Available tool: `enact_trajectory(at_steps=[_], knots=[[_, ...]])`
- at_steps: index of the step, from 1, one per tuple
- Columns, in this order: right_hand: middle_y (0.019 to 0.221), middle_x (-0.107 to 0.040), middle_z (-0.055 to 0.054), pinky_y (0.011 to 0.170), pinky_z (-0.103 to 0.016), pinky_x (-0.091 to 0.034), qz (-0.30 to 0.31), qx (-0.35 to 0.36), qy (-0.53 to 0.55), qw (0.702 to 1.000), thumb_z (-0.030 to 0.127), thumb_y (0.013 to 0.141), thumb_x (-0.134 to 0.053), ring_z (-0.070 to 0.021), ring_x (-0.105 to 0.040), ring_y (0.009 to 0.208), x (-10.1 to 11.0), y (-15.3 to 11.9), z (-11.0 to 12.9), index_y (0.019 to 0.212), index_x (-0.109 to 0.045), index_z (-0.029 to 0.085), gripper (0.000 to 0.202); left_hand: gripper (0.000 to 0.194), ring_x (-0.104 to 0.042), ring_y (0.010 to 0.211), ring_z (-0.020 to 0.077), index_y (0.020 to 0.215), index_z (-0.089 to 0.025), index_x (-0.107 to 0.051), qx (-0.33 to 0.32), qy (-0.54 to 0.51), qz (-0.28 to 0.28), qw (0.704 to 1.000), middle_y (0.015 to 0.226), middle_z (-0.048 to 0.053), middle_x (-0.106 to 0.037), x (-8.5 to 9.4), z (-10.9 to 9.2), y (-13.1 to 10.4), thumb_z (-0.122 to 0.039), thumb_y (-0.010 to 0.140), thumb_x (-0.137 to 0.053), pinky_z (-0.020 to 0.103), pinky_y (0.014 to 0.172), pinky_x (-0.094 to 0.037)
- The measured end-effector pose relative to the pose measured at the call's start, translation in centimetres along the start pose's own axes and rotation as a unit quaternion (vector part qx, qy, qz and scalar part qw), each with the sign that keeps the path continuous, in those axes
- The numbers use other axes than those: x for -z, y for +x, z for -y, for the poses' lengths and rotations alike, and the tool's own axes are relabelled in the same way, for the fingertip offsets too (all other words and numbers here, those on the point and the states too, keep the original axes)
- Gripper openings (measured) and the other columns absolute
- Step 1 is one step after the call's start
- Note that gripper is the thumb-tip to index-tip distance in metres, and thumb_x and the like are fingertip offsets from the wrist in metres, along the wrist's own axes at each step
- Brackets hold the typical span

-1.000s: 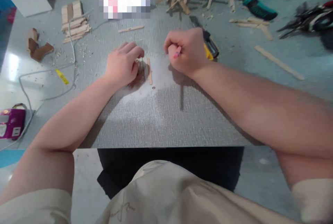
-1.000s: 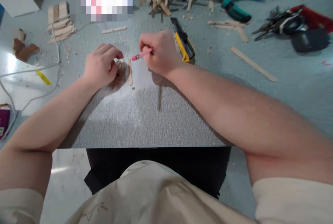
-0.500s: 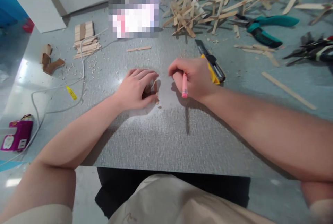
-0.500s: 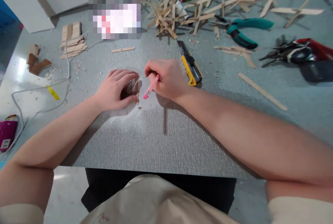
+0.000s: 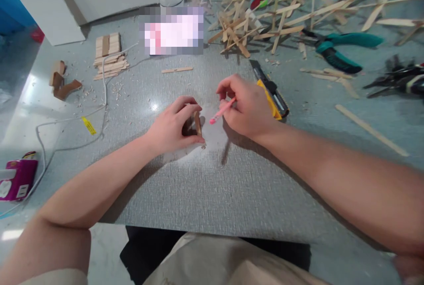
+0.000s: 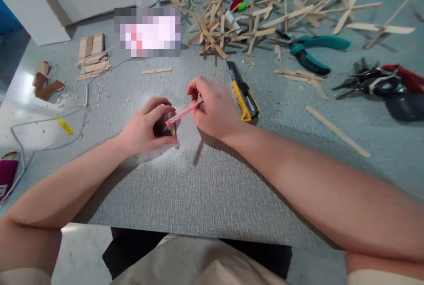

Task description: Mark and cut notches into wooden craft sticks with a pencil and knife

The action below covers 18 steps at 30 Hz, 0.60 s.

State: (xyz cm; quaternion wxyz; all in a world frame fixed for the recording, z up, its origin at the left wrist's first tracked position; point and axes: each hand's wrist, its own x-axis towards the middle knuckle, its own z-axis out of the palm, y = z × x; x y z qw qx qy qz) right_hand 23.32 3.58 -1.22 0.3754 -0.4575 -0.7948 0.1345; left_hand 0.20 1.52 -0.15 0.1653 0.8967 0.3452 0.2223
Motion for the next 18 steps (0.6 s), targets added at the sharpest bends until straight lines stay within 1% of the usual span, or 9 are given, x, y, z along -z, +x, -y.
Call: enact_trajectory(at_steps=[2, 6, 8, 10, 11, 12, 14, 18], knots=[[0.081, -0.064, -0.002, 0.069, -0.038, -0.043, -0.004, 0.016, 0.002, 1.000, 0.010, 0.076, -0.051, -0.0234, -0.060, 0.076, 0.1, -0.1, 0.4, 0.088, -0.048, 0.028, 0.022, 0.063, -0.064, 0.112, 0.0273, 0.122, -0.012, -0.058, -0.003, -0.024, -0.020, 1.000, 0.131, 0.020, -0.054, -0.1, 0.0, -0.1, -0.051, 0.078, -0.081, 0.042, 0.094, -0.056], [0.080, -0.062, -0.002, 0.068, -0.036, -0.044, -0.005, 0.043, -0.021, 0.999, 0.013, 0.079, -0.049, -0.0215, -0.060, 0.074, 0.0, -0.5, 0.4, 0.091, -0.049, 0.027, 0.018, 0.052, -0.067, 0.108, 0.0236, 0.119, -0.014, -0.061, -0.018, -0.038, -0.065, 0.997, 0.128, 0.016, -0.056, -0.1, -0.2, -0.1, -0.046, 0.082, -0.080, 0.041, 0.096, -0.056], [0.083, -0.062, -0.003, 0.068, -0.036, -0.044, -0.006, 0.035, -0.044, 0.998, 0.013, 0.080, -0.048, -0.0214, -0.059, 0.074, -0.1, -0.5, 0.1, 0.096, -0.049, 0.025, 0.021, 0.037, -0.068, 0.102, 0.0202, 0.116, -0.015, -0.063, -0.013, -0.031, -0.083, 0.996, 0.124, 0.014, -0.060, -0.1, -0.4, -0.1, -0.038, 0.089, -0.074, 0.037, 0.092, -0.058], [0.091, -0.062, -0.007, 0.070, -0.037, -0.045, 0.000, 0.019, -0.105, 0.994, 0.012, 0.080, -0.047, -0.0233, -0.059, 0.081, -0.2, -0.5, -0.2, 0.103, -0.049, 0.023, 0.025, 0.018, -0.069, 0.098, 0.0166, 0.111, -0.016, -0.066, -0.001, -0.023, -0.091, 0.996, 0.119, 0.012, -0.063, -0.1, -0.4, -0.1, -0.025, 0.095, -0.065, 0.032, 0.086, -0.059], [0.095, -0.061, -0.009, 0.070, -0.037, -0.046, 0.005, 0.012, -0.140, 0.990, 0.012, 0.080, -0.047, -0.0246, -0.058, 0.084, -0.2, -0.5, -0.3, 0.105, -0.049, 0.022, 0.027, 0.014, -0.069, 0.097, 0.0156, 0.108, -0.016, -0.067, 0.005, -0.022, -0.093, 0.995, 0.117, 0.011, -0.064, -0.2, -0.3, -0.1, -0.020, 0.097, -0.060, 0.030, 0.085, -0.058], [0.098, -0.060, -0.010, 0.071, -0.038, -0.046, 0.011, 0.007, -0.172, 0.985, 0.012, 0.080, -0.047, -0.0256, -0.058, 0.087, -0.2, -0.4, -0.4, 0.107, -0.049, 0.021, 0.029, 0.014, -0.069, 0.098, 0.0153, 0.106, -0.017, -0.068, 0.010, -0.022, -0.093, 0.995, 0.115, 0.010, -0.065, -0.3, -0.2, -0.1, -0.017, 0.098, -0.057, 0.029, 0.085, -0.058], [0.100, -0.058, -0.012, 0.073, -0.039, -0.047, 0.021, 0.003, -0.209, 0.978, 0.011, 0.080, -0.045, -0.0268, -0.057, 0.089, -0.1, -0.3, -0.6, 0.108, -0.049, 0.018, 0.029, 0.016, -0.068, 0.099, 0.0155, 0.104, -0.018, -0.069, 0.016, -0.029, -0.090, 0.995, 0.114, 0.009, -0.066, -0.4, -0.1, -0.1, -0.016, 0.099, -0.054, 0.030, 0.087, -0.058], [0.098, -0.056, -0.014, 0.076, -0.042, -0.046, 0.039, 0.014, -0.217, 0.975, 0.007, 0.083, -0.041, -0.0283, -0.056, 0.090, -0.3, -0.2, -0.8, 0.102, -0.051, 0.018, 0.024, 0.020, -0.068, 0.096, 0.0154, 0.103, -0.020, -0.070, 0.037, -0.034, -0.078, 0.996, 0.113, 0.007, -0.068, -0.4, 0.0, -0.2, -0.019, 0.101, -0.050, 0.031, 0.085, -0.058]])
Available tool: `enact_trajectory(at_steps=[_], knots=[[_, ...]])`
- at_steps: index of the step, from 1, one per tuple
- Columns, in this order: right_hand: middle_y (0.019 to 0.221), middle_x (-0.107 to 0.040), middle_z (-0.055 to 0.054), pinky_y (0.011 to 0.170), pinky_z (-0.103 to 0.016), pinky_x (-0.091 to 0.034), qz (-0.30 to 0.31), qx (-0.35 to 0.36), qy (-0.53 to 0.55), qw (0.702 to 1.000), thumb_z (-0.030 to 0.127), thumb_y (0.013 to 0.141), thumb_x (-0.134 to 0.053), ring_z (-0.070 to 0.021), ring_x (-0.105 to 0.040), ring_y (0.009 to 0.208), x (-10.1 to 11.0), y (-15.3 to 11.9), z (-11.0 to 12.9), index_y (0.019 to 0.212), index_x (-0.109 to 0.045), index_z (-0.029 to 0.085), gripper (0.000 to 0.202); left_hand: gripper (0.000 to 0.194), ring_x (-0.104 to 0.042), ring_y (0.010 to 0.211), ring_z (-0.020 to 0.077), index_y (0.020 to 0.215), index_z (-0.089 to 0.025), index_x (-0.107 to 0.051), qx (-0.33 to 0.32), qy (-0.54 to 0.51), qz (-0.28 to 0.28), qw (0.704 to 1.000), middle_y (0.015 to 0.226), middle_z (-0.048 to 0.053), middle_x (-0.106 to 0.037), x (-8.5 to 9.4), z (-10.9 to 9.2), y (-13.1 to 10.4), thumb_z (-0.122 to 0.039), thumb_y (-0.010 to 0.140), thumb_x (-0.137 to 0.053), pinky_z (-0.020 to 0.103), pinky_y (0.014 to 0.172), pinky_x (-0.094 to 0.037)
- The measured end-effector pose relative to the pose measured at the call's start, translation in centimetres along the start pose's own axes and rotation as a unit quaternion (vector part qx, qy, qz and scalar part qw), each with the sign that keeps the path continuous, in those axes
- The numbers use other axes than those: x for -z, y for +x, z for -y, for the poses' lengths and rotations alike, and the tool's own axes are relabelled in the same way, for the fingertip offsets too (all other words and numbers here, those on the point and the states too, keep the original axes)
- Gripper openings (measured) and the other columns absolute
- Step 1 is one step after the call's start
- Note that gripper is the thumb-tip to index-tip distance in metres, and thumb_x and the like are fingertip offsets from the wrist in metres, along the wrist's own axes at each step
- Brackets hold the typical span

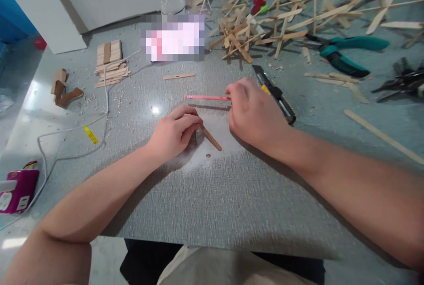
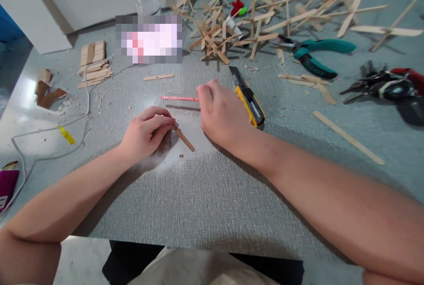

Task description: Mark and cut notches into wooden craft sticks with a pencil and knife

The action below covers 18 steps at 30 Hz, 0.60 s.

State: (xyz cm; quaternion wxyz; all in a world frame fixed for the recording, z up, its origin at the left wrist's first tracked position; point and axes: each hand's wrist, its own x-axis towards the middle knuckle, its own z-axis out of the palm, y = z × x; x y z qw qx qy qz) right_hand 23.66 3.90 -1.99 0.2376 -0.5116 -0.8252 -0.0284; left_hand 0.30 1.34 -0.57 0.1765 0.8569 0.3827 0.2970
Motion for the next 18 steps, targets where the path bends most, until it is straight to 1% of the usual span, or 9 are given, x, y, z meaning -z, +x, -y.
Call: enact_trajectory(at_steps=[4, 8, 12, 14, 15, 16, 18], knots=[[0.097, -0.058, -0.015, 0.074, -0.043, -0.044, 0.005, 0.034, 0.019, 0.999, 0.010, 0.088, -0.041, -0.0288, -0.056, 0.085, -0.3, 0.0, -0.1, 0.099, -0.055, 0.019, 0.021, 0.024, -0.068, 0.098, 0.0167, 0.101, -0.020, -0.072, 0.010, 0.003, 0.023, 1.000, 0.112, 0.008, -0.069, 0.1, -0.2, 0.0, -0.020, 0.101, -0.048, 0.034, 0.088, -0.058], [0.099, -0.061, -0.012, 0.078, -0.042, -0.047, -0.020, 0.073, 0.072, 0.994, 0.008, 0.090, -0.039, -0.0259, -0.058, 0.088, 0.1, -0.1, 0.1, 0.100, -0.061, 0.022, 0.028, 0.022, -0.067, 0.101, 0.0192, 0.101, -0.019, -0.072, -0.017, 0.028, 0.030, 0.999, 0.112, 0.009, -0.069, 0.1, -0.1, 0.1, -0.019, 0.099, -0.051, 0.040, 0.096, -0.055], [0.102, -0.067, -0.011, 0.081, -0.039, -0.048, -0.040, 0.156, 0.143, 0.977, 0.007, 0.093, -0.036, -0.0235, -0.061, 0.094, 0.8, -0.3, 0.6, 0.092, -0.066, 0.022, 0.033, 0.020, -0.067, 0.100, 0.0192, 0.101, -0.018, -0.072, -0.018, 0.025, 0.031, 0.999, 0.112, 0.009, -0.069, 0.1, -0.1, 0.1, -0.019, 0.097, -0.052, 0.038, 0.093, -0.054], [0.096, -0.069, -0.008, 0.078, -0.035, -0.047, -0.029, 0.204, 0.155, 0.966, 0.008, 0.094, -0.037, -0.0206, -0.062, 0.090, 1.1, -0.5, 0.8, 0.084, -0.065, 0.022, 0.033, 0.020, -0.067, 0.099, 0.0190, 0.100, -0.018, -0.072, -0.017, 0.025, 0.032, 0.999, 0.110, 0.009, -0.069, 0.2, -0.2, 0.1, -0.019, 0.097, -0.052, 0.037, 0.091, -0.053], [0.089, -0.069, -0.006, 0.074, -0.032, -0.045, -0.019, 0.225, 0.155, 0.962, 0.009, 0.094, -0.038, -0.0188, -0.061, 0.084, 1.2, -0.5, 0.8, 0.079, -0.064, 0.022, 0.033, 0.020, -0.067, 0.098, 0.0190, 0.100, -0.018, -0.071, -0.017, 0.029, 0.033, 0.999, 0.109, 0.009, -0.069, 0.2, -0.2, 0.1, -0.019, 0.097, -0.052, 0.037, 0.090, -0.053], [0.081, -0.067, -0.003, 0.069, -0.031, -0.043, -0.009, 0.242, 0.152, 0.958, 0.010, 0.094, -0.040, -0.0172, -0.059, 0.076, 1.2, -0.6, 0.8, 0.074, -0.063, 0.023, 0.032, 0.020, -0.067, 0.098, 0.0190, 0.100, -0.018, -0.071, -0.016, 0.035, 0.032, 0.999, 0.109, 0.009, -0.070, 0.3, -0.2, 0.1, -0.020, 0.097, -0.051, 0.037, 0.090, -0.053], [0.066, -0.060, 0.000, 0.060, -0.031, -0.036, 0.005, 0.265, 0.145, 0.953, 0.011, 0.091, -0.043, -0.0155, -0.050, 0.063, 1.3, -0.7, 0.8, 0.065, -0.057, 0.022, 0.032, 0.020, -0.067, 0.100, 0.0196, 0.101, -0.018, -0.070, -0.016, 0.054, 0.031, 0.998, 0.110, 0.009, -0.070, 0.5, -0.1, 0.2, -0.020, 0.097, -0.050, 0.039, 0.092, -0.052]])
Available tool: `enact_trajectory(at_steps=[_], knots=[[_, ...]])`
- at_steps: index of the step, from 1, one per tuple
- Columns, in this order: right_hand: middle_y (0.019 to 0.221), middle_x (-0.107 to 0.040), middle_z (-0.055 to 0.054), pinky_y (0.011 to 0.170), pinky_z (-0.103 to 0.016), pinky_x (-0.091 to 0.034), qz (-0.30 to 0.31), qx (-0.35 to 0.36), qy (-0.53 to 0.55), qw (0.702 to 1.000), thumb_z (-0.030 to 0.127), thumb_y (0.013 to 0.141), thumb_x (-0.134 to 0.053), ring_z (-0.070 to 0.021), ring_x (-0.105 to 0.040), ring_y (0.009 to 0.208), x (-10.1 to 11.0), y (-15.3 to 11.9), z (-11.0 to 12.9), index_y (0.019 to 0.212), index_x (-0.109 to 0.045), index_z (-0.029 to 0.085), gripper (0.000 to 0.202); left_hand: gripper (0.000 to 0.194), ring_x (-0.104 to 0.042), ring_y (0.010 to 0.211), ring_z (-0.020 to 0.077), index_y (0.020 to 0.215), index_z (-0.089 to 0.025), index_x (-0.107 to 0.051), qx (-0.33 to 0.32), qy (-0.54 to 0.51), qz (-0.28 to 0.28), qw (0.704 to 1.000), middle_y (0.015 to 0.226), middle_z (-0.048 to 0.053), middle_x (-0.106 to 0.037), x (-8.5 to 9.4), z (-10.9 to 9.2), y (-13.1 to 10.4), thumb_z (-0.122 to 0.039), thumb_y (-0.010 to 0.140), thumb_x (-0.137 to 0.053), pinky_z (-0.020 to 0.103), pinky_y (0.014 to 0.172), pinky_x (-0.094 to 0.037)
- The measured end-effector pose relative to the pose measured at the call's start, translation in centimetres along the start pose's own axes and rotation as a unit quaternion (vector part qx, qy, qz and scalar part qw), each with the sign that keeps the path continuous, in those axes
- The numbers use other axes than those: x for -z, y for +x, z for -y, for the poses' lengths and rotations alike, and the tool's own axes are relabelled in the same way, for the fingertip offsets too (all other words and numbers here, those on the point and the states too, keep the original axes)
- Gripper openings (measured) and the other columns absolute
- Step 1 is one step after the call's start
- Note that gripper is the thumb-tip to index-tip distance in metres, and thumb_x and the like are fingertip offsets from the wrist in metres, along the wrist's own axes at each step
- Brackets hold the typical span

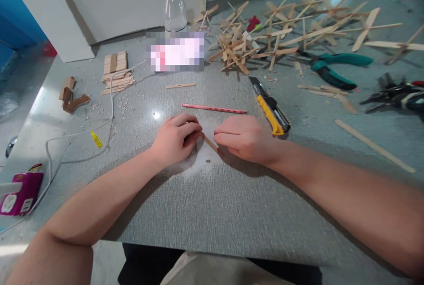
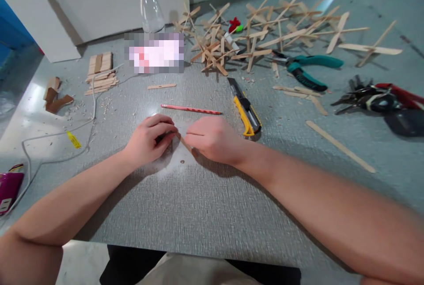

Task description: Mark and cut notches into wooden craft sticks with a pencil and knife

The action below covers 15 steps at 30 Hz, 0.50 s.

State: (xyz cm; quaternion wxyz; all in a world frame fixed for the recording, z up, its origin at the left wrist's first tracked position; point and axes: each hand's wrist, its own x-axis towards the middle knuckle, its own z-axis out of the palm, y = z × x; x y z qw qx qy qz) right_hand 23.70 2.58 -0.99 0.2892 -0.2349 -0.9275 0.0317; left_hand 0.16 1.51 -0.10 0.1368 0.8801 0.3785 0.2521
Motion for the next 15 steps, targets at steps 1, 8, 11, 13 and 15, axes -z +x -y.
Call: enact_trajectory(at_steps=[1, 8, 11, 13, 15], knots=[[0.061, -0.055, 0.000, 0.058, -0.031, -0.032, 0.005, 0.003, -0.004, 1.000, 0.010, 0.090, -0.043, -0.0153, -0.045, 0.059, 0.0, 0.0, 0.0, 0.062, -0.054, 0.022, 0.032, 0.021, -0.067, 0.104, 0.0205, 0.104, -0.018, -0.069, -0.002, 0.014, -0.001, 1.000, 0.113, 0.010, -0.070, 0.1, 0.2, 0.1, -0.020, 0.097, -0.049, 0.040, 0.095, -0.051], [0.057, -0.042, 0.001, 0.055, -0.031, -0.024, 0.017, -0.019, -0.038, 0.999, 0.002, 0.074, -0.042, -0.0148, -0.034, 0.056, 0.1, -0.3, 0.0, 0.059, -0.046, 0.021, 0.025, 0.034, -0.052, 0.135, 0.0284, 0.128, -0.014, -0.058, 0.006, 0.098, 0.032, 0.995, 0.143, 0.015, -0.057, 0.6, 1.3, 0.7, -0.028, 0.101, -0.045, 0.051, 0.115, -0.037], [0.057, -0.043, 0.001, 0.055, -0.031, -0.024, 0.024, -0.026, -0.046, 0.998, 0.002, 0.071, -0.043, -0.0148, -0.035, 0.056, 0.0, -0.4, 0.0, 0.060, -0.047, 0.021, 0.023, 0.031, -0.055, 0.131, 0.0284, 0.123, -0.014, -0.061, 0.001, 0.099, 0.035, 0.994, 0.139, 0.016, -0.059, 0.5, 1.3, 0.6, -0.028, 0.101, -0.044, 0.050, 0.112, -0.040], [0.058, -0.043, 0.001, 0.055, -0.031, -0.025, 0.026, -0.031, -0.051, 0.998, 0.002, 0.070, -0.043, -0.0148, -0.037, 0.056, -0.1, -0.5, 0.0, 0.061, -0.048, 0.021, 0.023, 0.030, -0.057, 0.127, 0.0282, 0.119, -0.014, -0.063, -0.007, 0.091, 0.031, 0.995, 0.134, 0.016, -0.061, 0.4, 1.2, 0.6, -0.026, 0.100, -0.044, 0.049, 0.110, -0.042], [0.059, -0.045, 0.001, 0.055, -0.030, -0.026, 0.026, -0.039, -0.056, 0.997, 0.001, 0.069, -0.043, -0.0148, -0.038, 0.056, -0.1, -0.5, -0.1, 0.062, -0.049, 0.021, 0.022, 0.028, -0.059, 0.124, 0.0276, 0.116, -0.014, -0.064, -0.005, 0.071, 0.026, 0.997, 0.129, 0.014, -0.064, 0.4, 1.3, 0.5, -0.024, 0.099, -0.044, 0.049, 0.109, -0.043]])
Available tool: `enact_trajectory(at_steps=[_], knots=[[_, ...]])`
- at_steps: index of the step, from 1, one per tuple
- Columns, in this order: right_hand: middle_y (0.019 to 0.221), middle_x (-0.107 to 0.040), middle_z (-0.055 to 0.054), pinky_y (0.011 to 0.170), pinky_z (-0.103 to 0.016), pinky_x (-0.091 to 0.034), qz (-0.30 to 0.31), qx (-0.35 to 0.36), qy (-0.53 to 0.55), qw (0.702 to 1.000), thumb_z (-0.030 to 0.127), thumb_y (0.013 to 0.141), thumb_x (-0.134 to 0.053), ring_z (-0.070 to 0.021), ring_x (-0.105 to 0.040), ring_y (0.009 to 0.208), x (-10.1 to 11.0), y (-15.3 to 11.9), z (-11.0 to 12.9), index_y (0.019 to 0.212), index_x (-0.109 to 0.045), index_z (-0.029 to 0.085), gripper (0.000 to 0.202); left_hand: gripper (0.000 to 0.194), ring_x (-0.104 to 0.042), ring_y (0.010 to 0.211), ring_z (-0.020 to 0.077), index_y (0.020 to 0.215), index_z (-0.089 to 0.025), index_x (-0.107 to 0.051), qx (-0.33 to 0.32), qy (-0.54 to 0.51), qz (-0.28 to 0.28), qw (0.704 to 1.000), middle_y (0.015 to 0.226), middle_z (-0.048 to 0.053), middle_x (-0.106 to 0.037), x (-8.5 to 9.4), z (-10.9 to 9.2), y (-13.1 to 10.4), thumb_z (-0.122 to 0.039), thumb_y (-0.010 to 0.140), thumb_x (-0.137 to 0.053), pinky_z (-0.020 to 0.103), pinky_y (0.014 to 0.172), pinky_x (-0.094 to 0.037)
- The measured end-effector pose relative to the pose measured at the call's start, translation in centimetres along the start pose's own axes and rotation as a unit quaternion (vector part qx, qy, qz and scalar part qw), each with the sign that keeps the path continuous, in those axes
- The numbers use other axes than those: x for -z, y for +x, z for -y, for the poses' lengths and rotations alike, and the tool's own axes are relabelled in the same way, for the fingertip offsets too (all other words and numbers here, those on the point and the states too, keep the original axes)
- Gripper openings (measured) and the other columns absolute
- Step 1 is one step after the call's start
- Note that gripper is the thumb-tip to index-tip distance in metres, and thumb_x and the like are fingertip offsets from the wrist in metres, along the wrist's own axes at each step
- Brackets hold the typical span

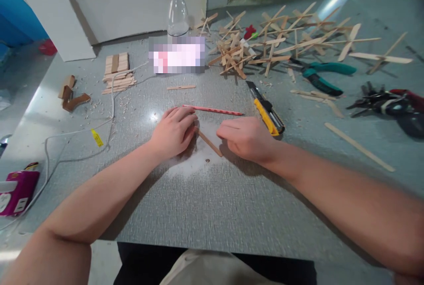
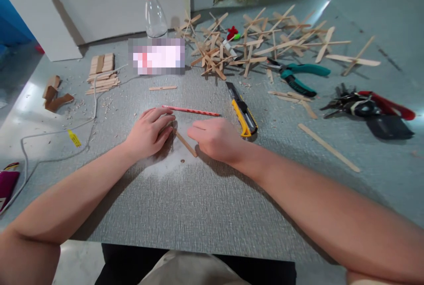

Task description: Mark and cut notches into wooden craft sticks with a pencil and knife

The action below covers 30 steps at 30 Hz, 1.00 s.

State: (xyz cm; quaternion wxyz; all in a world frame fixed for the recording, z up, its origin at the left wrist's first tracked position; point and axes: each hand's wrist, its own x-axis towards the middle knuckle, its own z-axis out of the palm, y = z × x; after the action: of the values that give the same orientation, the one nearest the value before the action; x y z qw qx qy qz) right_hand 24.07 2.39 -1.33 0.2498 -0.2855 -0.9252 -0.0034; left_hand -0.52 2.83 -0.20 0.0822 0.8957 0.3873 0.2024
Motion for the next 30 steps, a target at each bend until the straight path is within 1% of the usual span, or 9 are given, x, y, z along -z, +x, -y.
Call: enact_trajectory(at_steps=[4, 8, 11, 13, 17, 19, 21, 25, 30], knots=[[0.061, -0.050, 0.000, 0.055, -0.031, -0.027, -0.003, -0.028, -0.022, 0.999, 0.002, 0.073, -0.043, -0.0158, -0.042, 0.057, 0.7, -0.1, -0.1, 0.065, -0.052, 0.022, 0.023, 0.026, -0.062, 0.119, 0.0254, 0.111, -0.017, -0.066, 0.029, -0.035, -0.018, 0.999, 0.123, 0.011, -0.067, -0.3, 0.5, -0.1, -0.019, 0.097, -0.043, 0.047, 0.102, -0.049], [0.067, -0.058, -0.003, 0.057, -0.032, -0.031, -0.010, -0.072, -0.052, 0.996, 0.005, 0.078, -0.043, -0.0177, -0.048, 0.059, 2.6, -0.5, 0.1, 0.071, -0.056, 0.022, 0.023, 0.027, -0.064, 0.115, 0.0255, 0.107, -0.020, -0.067, 0.033, -0.037, -0.033, 0.998, 0.120, 0.011, -0.068, -0.6, 1.1, -0.1, -0.018, 0.096, -0.043, 0.047, 0.097, -0.052], [0.078, -0.065, -0.006, 0.062, -0.033, -0.039, -0.016, -0.106, -0.063, 0.992, 0.006, 0.078, -0.044, -0.0210, -0.056, 0.069, 4.0, -0.3, 0.5, 0.084, -0.062, 0.021, 0.024, 0.027, -0.066, 0.110, 0.0255, 0.105, -0.022, -0.068, 0.021, -0.029, -0.032, 0.999, 0.117, 0.010, -0.069, -0.7, 1.1, -0.2, -0.018, 0.095, -0.044, 0.047, 0.093, -0.053], [0.087, -0.068, -0.008, 0.069, -0.035, -0.044, -0.015, -0.126, -0.065, 0.990, 0.008, 0.079, -0.046, -0.0238, -0.060, 0.080, 4.2, 0.1, 0.8, 0.095, -0.065, 0.019, 0.027, 0.026, -0.066, 0.105, 0.0246, 0.103, -0.022, -0.070, 0.008, -0.018, -0.025, 1.000, 0.114, 0.010, -0.069, -0.8, 1.0, -0.2, -0.018, 0.094, -0.046, 0.045, 0.091, -0.053], [0.104, -0.068, -0.015, 0.084, -0.042, -0.045, 0.003, -0.156, -0.077, 0.985, 0.014, 0.087, -0.049, -0.0294, -0.058, 0.097, 2.5, 1.1, 1.1, 0.107, -0.067, 0.014, 0.027, 0.024, -0.065, 0.094, 0.0227, 0.098, -0.019, -0.072, -0.021, 0.015, -0.002, 1.000, 0.106, 0.009, -0.069, -0.6, 0.2, -0.2, -0.018, 0.093, -0.049, 0.040, 0.083, -0.051], [0.109, -0.067, -0.019, 0.084, -0.046, -0.042, 0.007, -0.175, -0.090, 0.980, 0.019, 0.092, -0.049, -0.0323, -0.055, 0.099, 1.0, 1.4, 0.9, 0.112, -0.068, 0.011, 0.029, 0.023, -0.064, 0.094, 0.0228, 0.097, -0.019, -0.072, -0.035, 0.031, 0.007, 0.999, 0.105, 0.009, -0.069, -0.5, -0.3, -0.3, -0.020, 0.094, -0.049, 0.038, 0.081, -0.048], [0.107, -0.068, -0.019, 0.082, -0.047, -0.039, 0.013, -0.191, -0.099, 0.976, 0.023, 0.095, -0.049, -0.0328, -0.054, 0.098, -0.1, 1.4, 0.5, 0.113, -0.069, 0.011, 0.029, 0.022, -0.063, 0.094, 0.0229, 0.097, -0.019, -0.071, -0.049, 0.042, 0.014, 0.998, 0.106, 0.009, -0.069, -0.4, -0.9, -0.4, -0.026, 0.096, -0.051, 0.037, 0.080, -0.046], [0.097, -0.069, -0.014, 0.079, -0.044, -0.035, 0.013, -0.213, -0.108, 0.971, 0.023, 0.099, -0.045, -0.0291, -0.053, 0.091, -1.2, 1.2, -0.5, 0.102, -0.072, 0.017, 0.028, 0.026, -0.062, 0.088, 0.0233, 0.098, -0.018, -0.071, -0.077, 0.056, 0.026, 0.995, 0.103, 0.010, -0.069, -0.4, -2.2, -0.8, -0.039, 0.096, -0.056, 0.038, 0.078, -0.044], [0.087, -0.067, -0.011, 0.077, -0.043, -0.034, -0.033, -0.215, -0.095, 0.971, 0.021, 0.099, -0.045, -0.0268, -0.054, 0.084, -1.3, 1.1, -0.9, 0.089, -0.070, 0.020, 0.027, 0.027, -0.064, 0.091, 0.0248, 0.103, -0.017, -0.070, -0.088, 0.050, 0.031, 0.994, 0.106, 0.010, -0.071, -0.3, -2.7, -0.9, -0.037, 0.099, -0.052, 0.040, 0.079, -0.045]])
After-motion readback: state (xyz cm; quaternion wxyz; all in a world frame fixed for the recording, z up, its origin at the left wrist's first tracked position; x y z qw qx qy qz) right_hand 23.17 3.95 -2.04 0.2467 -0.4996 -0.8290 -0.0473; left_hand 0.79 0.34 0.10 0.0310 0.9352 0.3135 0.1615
